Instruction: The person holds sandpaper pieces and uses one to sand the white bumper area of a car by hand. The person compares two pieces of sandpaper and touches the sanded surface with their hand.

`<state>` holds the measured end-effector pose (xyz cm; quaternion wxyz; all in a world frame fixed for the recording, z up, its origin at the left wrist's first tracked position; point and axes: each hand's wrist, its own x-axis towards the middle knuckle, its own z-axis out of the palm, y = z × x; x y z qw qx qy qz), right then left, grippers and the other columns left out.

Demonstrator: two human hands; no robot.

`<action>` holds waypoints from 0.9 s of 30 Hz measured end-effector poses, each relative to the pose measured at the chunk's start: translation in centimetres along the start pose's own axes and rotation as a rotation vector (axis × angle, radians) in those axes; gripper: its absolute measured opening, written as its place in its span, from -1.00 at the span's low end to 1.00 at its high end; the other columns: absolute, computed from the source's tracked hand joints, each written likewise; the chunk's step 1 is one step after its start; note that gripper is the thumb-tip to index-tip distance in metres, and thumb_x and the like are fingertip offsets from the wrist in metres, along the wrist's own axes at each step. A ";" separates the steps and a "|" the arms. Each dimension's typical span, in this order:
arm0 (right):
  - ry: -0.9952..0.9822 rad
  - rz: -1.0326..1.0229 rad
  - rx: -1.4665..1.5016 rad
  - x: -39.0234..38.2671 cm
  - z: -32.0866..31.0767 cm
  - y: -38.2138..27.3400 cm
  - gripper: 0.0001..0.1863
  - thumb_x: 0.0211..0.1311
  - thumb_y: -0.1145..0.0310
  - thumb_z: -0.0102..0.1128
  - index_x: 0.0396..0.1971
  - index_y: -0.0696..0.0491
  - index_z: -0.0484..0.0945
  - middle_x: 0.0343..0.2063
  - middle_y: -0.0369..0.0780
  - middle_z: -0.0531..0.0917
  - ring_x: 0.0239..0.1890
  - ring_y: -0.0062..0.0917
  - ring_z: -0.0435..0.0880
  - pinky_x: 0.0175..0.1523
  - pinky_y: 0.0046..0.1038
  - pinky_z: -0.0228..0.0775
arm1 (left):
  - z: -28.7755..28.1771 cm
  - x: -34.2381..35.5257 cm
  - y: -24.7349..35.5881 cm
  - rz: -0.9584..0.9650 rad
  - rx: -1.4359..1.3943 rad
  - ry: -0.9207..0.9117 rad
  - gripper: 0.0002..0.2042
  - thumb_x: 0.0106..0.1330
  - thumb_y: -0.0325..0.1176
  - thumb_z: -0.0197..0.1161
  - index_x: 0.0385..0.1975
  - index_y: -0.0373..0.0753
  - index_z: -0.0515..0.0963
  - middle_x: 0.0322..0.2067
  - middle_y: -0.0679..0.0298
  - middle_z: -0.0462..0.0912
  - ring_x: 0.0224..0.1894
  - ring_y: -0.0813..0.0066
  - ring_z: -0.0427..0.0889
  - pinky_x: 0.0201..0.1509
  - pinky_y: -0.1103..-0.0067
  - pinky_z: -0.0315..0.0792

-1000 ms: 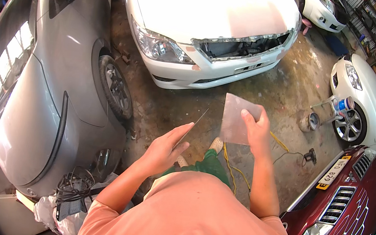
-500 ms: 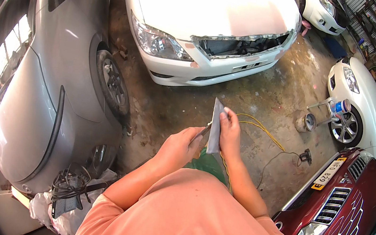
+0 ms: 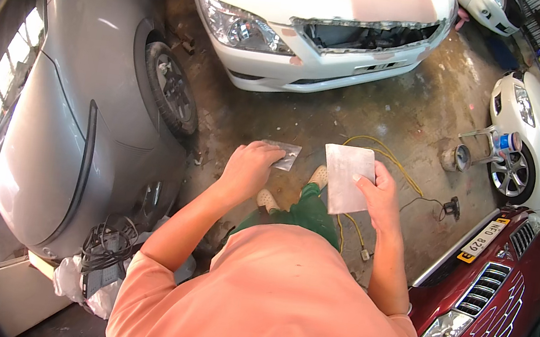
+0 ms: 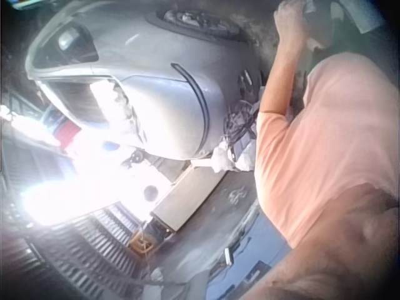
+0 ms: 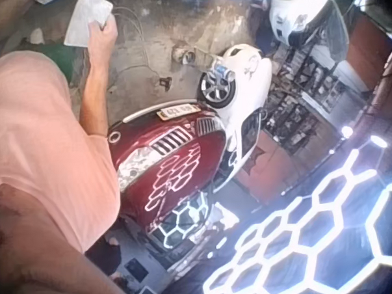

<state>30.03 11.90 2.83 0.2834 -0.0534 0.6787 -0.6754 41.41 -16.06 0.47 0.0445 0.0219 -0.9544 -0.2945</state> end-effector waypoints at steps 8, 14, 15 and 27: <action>-0.286 -0.615 -0.899 -0.1 6.2 -1.6 -0.82 0.22 0.46 0.25 -0.18 0.07 0.69 -0.36 -0.27 0.72 -0.31 -0.35 0.60 -0.19 -0.32 0.52 | -0.7 -0.1 -0.4 0.172 0.311 -0.089 -0.68 0.11 -0.52 0.19 -0.10 -0.29 0.64 0.01 0.15 0.70 0.19 0.28 0.59 0.16 0.36 0.43; -0.206 -0.605 -0.966 4.9 5.1 4.5 -0.80 0.23 0.48 0.26 -0.15 0.09 0.68 -0.29 -0.18 0.72 -0.26 -0.25 0.62 -0.18 -0.28 0.51 | -2.1 -0.5 1.2 0.131 0.156 0.020 -0.67 0.06 -0.54 0.25 -0.11 -0.26 0.65 0.02 0.18 0.70 0.17 0.26 0.61 0.20 0.35 0.45; -0.191 -0.588 -0.969 5.4 4.8 4.1 -0.81 0.23 0.47 0.25 -0.15 0.09 0.67 -0.31 -0.19 0.71 -0.26 -0.27 0.61 -0.17 -0.29 0.51 | -2.9 -0.4 1.8 0.071 0.132 0.031 -0.66 0.05 -0.56 0.25 -0.11 -0.25 0.65 0.02 0.18 0.70 0.16 0.24 0.61 0.21 0.34 0.47; 0.582 0.001 -0.925 15.7 -23.3 24.6 -0.67 0.22 0.32 0.29 -0.07 0.16 0.60 -0.26 0.07 0.71 -0.22 -0.07 0.71 -0.08 -0.22 0.51 | -0.8 3.5 0.6 -0.525 -0.366 0.367 -0.73 0.26 -0.63 0.14 -0.06 -0.33 0.58 -0.11 0.10 0.65 -0.07 0.21 0.62 0.11 0.49 0.42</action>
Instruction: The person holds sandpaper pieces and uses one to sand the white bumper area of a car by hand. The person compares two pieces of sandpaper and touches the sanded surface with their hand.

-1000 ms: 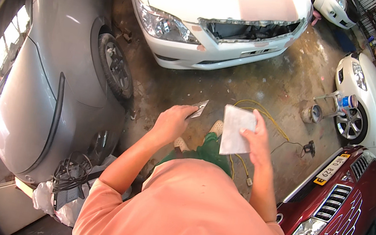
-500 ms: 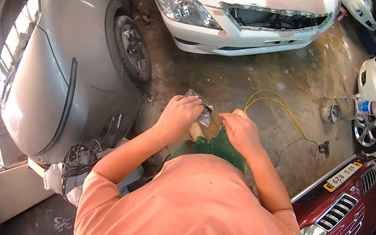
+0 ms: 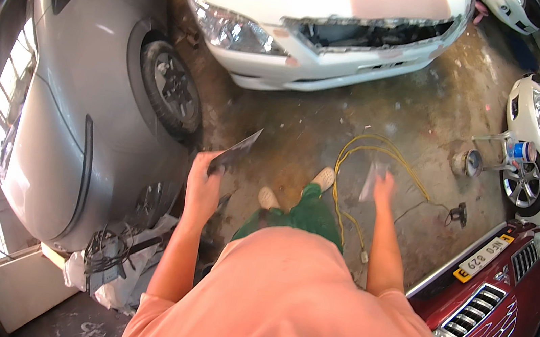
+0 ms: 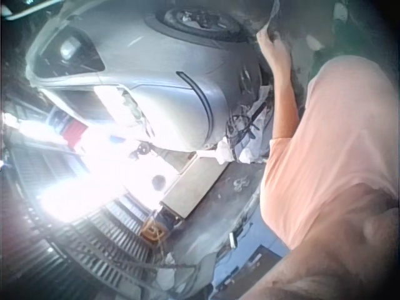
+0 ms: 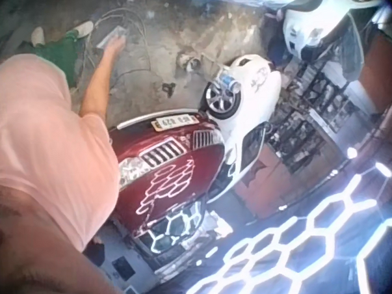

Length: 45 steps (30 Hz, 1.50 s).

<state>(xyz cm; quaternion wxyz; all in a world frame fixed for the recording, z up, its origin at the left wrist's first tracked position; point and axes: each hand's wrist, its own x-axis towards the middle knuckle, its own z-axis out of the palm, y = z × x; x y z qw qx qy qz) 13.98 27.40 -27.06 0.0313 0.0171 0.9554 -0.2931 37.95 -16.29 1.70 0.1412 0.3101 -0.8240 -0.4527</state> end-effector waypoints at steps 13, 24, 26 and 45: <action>-0.973 0.429 1.543 1.9 -13.9 -19.3 -0.65 0.41 0.41 0.16 0.12 0.21 0.48 -0.02 -0.21 0.67 0.00 -0.49 0.67 0.15 -0.37 0.51 | 18.8 4.9 9.4 -0.425 -0.839 -0.345 -0.56 0.39 -0.54 0.08 0.28 -0.23 0.31 0.09 0.26 0.58 0.11 0.40 0.58 0.19 0.31 0.48; -0.486 0.291 1.288 8.2 -19.0 -11.6 -0.73 0.40 0.45 0.15 0.03 0.20 0.57 -0.10 -0.24 0.70 -0.06 -0.56 0.66 0.10 -0.45 0.48 | 10.0 8.5 34.1 0.445 -0.725 -1.075 -0.77 0.33 -0.34 0.16 -0.46 -0.37 0.61 -0.51 0.11 0.58 -0.40 0.23 0.62 -0.23 0.49 0.46; -0.441 0.331 1.207 8.7 -19.3 -10.1 -0.75 0.39 0.45 0.15 0.00 0.19 0.59 -0.12 -0.25 0.71 -0.07 -0.56 0.66 0.10 -0.46 0.47 | 7.3 8.8 38.7 0.617 -0.600 -1.195 -0.78 0.30 -0.33 0.18 -0.46 -0.36 0.62 -0.52 0.11 0.59 -0.41 0.21 0.63 -0.24 0.47 0.47; -0.345 0.333 1.374 11.3 -17.9 -11.7 -0.62 0.43 0.32 0.13 0.14 0.17 0.49 0.01 -0.20 0.65 0.03 -0.44 0.63 0.16 -0.39 0.47 | 18.4 5.0 46.3 1.200 0.315 -0.931 -0.79 0.01 -0.20 0.32 -0.47 -0.18 0.73 -0.48 0.19 0.72 -0.34 0.09 0.72 -0.26 0.22 0.57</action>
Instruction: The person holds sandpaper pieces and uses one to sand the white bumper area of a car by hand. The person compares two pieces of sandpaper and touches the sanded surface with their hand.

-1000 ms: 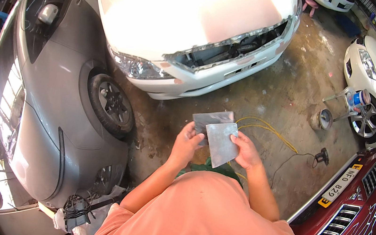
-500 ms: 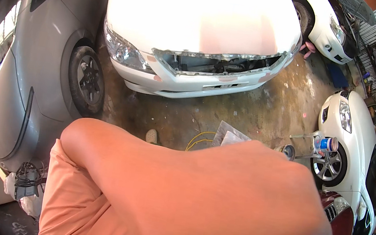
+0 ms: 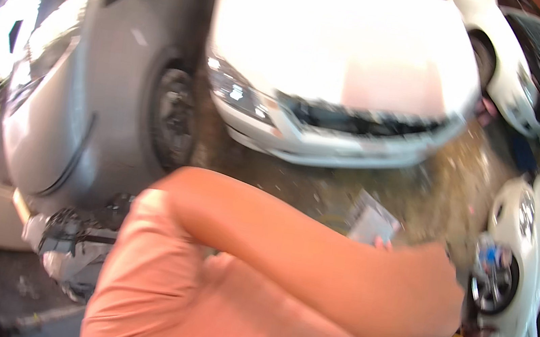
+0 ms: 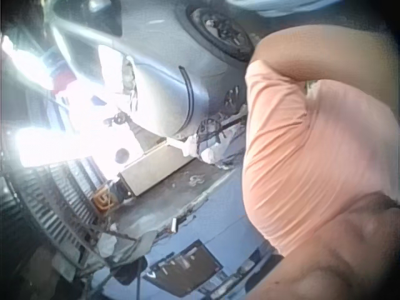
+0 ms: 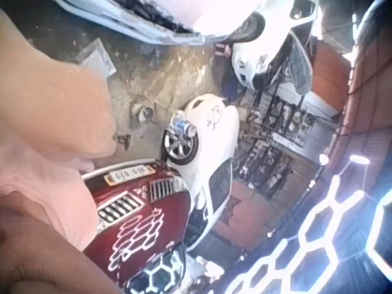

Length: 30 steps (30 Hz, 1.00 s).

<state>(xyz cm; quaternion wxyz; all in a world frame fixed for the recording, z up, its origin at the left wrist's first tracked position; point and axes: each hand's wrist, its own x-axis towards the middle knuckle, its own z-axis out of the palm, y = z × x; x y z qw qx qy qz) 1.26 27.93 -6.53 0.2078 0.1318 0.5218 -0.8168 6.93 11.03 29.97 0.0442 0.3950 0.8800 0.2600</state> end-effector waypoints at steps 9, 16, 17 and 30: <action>-0.052 -0.020 0.005 -2.2 1.0 1.1 -0.59 0.44 0.28 0.11 0.17 0.18 0.46 0.05 -0.17 0.62 0.08 -0.38 0.61 0.18 -0.34 0.46 | -1.5 9.7 0.4 0.172 0.146 0.143 -0.78 0.08 -0.26 0.29 -0.34 -0.22 0.68 -0.45 0.15 0.70 -0.32 0.14 0.72 -0.21 0.27 0.58; -0.084 -0.080 0.163 -0.4 6.2 0.1 -0.56 0.45 0.25 0.09 0.19 0.18 0.44 0.07 -0.16 0.60 0.11 -0.33 0.59 0.19 -0.31 0.45 | -4.4 13.2 -1.8 0.155 0.318 0.119 -0.75 0.12 -0.30 0.27 -0.24 -0.26 0.64 -0.42 0.11 0.69 -0.31 0.19 0.72 -0.18 0.30 0.59; -0.088 -0.081 0.205 0.8 8.3 -0.3 -0.56 0.45 0.24 0.09 0.20 0.18 0.44 0.08 -0.15 0.60 0.12 -0.33 0.59 0.19 -0.30 0.45 | -6.1 14.6 -3.2 0.139 0.352 0.086 -0.75 0.13 -0.31 0.27 -0.22 -0.26 0.64 -0.42 0.11 0.69 -0.31 0.19 0.72 -0.17 0.31 0.60; 0.210 -0.273 0.297 1.3 4.3 -2.2 -0.64 0.47 0.26 0.05 0.13 0.13 0.46 0.04 -0.18 0.58 0.07 -0.35 0.58 0.18 -0.26 0.41 | 32.8 -20.6 -25.5 -0.777 -0.196 -0.068 -0.56 0.25 -0.47 0.18 0.17 -0.20 0.50 0.11 -0.02 0.54 0.17 -0.03 0.51 0.21 0.21 0.47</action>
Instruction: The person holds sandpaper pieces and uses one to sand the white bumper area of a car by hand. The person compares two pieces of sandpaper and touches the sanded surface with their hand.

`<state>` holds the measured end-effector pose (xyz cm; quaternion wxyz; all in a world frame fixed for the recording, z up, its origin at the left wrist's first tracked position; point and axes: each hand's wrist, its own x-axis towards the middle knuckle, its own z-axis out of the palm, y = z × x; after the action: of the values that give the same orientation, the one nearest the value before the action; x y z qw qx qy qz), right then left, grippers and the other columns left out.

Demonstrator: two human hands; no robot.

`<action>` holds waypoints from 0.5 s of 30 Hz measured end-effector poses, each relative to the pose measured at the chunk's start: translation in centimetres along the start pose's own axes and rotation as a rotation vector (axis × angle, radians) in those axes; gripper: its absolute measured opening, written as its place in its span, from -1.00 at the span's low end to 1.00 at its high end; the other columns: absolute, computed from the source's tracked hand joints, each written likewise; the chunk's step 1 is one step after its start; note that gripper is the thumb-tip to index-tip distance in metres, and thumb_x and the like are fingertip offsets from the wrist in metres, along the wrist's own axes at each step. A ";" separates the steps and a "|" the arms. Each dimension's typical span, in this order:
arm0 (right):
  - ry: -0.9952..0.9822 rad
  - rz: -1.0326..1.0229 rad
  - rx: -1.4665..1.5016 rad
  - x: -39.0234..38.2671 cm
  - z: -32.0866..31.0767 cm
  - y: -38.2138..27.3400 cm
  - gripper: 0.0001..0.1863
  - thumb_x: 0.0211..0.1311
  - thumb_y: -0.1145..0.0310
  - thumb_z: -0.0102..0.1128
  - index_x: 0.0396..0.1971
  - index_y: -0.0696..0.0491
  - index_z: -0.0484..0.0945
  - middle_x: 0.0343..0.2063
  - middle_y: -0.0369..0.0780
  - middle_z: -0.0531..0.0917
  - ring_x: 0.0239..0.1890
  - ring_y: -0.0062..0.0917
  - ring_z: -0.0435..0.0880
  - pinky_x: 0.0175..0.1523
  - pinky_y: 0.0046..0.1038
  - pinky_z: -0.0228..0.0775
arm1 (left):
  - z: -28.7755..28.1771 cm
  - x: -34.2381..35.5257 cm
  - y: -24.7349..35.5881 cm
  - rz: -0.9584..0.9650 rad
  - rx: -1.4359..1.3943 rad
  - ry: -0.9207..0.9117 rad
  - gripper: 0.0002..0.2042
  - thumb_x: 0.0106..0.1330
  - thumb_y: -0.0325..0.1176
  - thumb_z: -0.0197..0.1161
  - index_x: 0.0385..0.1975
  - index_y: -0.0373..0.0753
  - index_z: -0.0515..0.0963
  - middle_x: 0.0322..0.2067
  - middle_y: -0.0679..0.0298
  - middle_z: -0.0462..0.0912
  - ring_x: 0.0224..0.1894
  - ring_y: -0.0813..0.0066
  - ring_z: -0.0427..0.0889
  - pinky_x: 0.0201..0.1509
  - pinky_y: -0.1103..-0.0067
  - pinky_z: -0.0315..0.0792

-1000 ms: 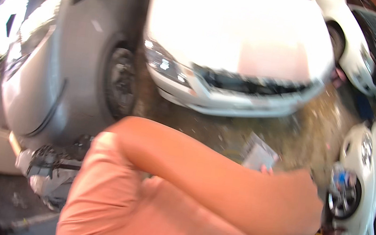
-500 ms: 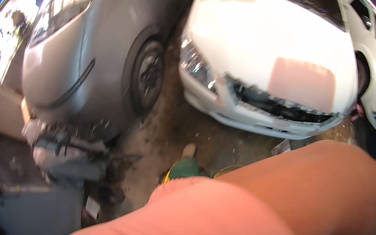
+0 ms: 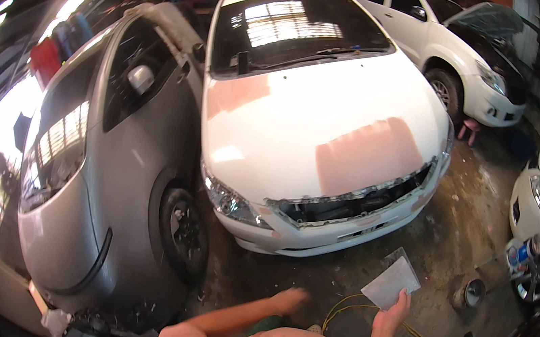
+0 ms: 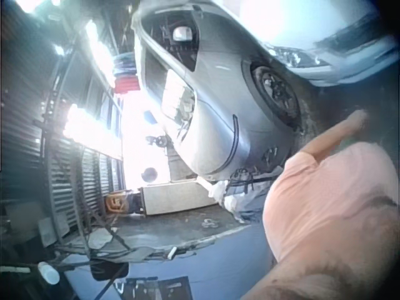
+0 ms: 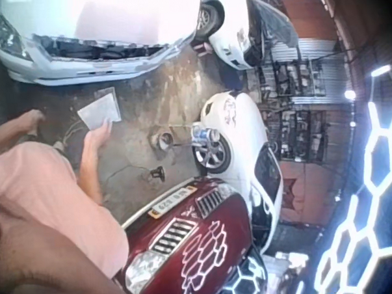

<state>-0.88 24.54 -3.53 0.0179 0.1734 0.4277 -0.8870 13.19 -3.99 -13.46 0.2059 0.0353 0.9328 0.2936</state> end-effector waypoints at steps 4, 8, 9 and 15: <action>-0.038 0.008 0.023 0.9 1.5 -0.9 -0.66 0.45 0.32 0.06 0.11 0.18 0.45 0.03 -0.14 0.59 0.07 -0.33 0.59 0.20 -0.25 0.42 | 4.4 -8.5 -5.2 -0.115 -0.283 -0.357 -0.34 0.28 -0.16 0.28 0.39 -0.19 0.31 0.39 -0.08 0.26 0.45 -0.04 0.18 0.53 0.22 0.02; -0.200 0.067 0.056 -0.6 6.7 0.0 -0.70 0.44 0.38 0.09 0.09 0.16 0.47 -0.02 -0.18 0.61 0.04 -0.41 0.60 0.20 -0.29 0.44 | -2.0 -8.5 -2.1 0.040 -0.607 -0.060 -0.26 0.27 -0.13 0.34 0.42 -0.27 0.25 0.39 -0.05 0.27 0.47 0.14 0.21 0.52 0.32 0.09; -0.208 0.122 0.084 -1.5 8.5 0.4 -0.70 0.45 0.38 0.09 0.09 0.16 0.47 -0.03 -0.18 0.61 0.04 -0.42 0.61 0.20 -0.31 0.43 | -4.7 -7.7 0.8 -0.013 -0.704 0.050 -0.25 0.31 -0.12 0.33 0.43 -0.32 0.22 0.43 -0.05 0.22 0.49 0.14 0.17 0.53 0.33 0.08; -0.442 0.312 0.154 -8.2 14.9 3.0 -0.70 0.51 0.32 0.04 0.09 0.16 0.45 0.02 -0.21 0.61 0.05 -0.48 0.59 0.22 -0.38 0.39 | -6.7 -0.8 8.3 0.098 -1.500 0.400 -0.21 0.38 -0.05 0.29 0.49 -0.25 0.09 0.44 0.08 0.19 0.39 0.21 0.32 0.44 0.26 0.22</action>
<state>2.97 10.35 5.41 0.2339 0.0406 0.3131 -0.9196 10.78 -0.89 -3.54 -0.0108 -0.1258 0.5016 0.8558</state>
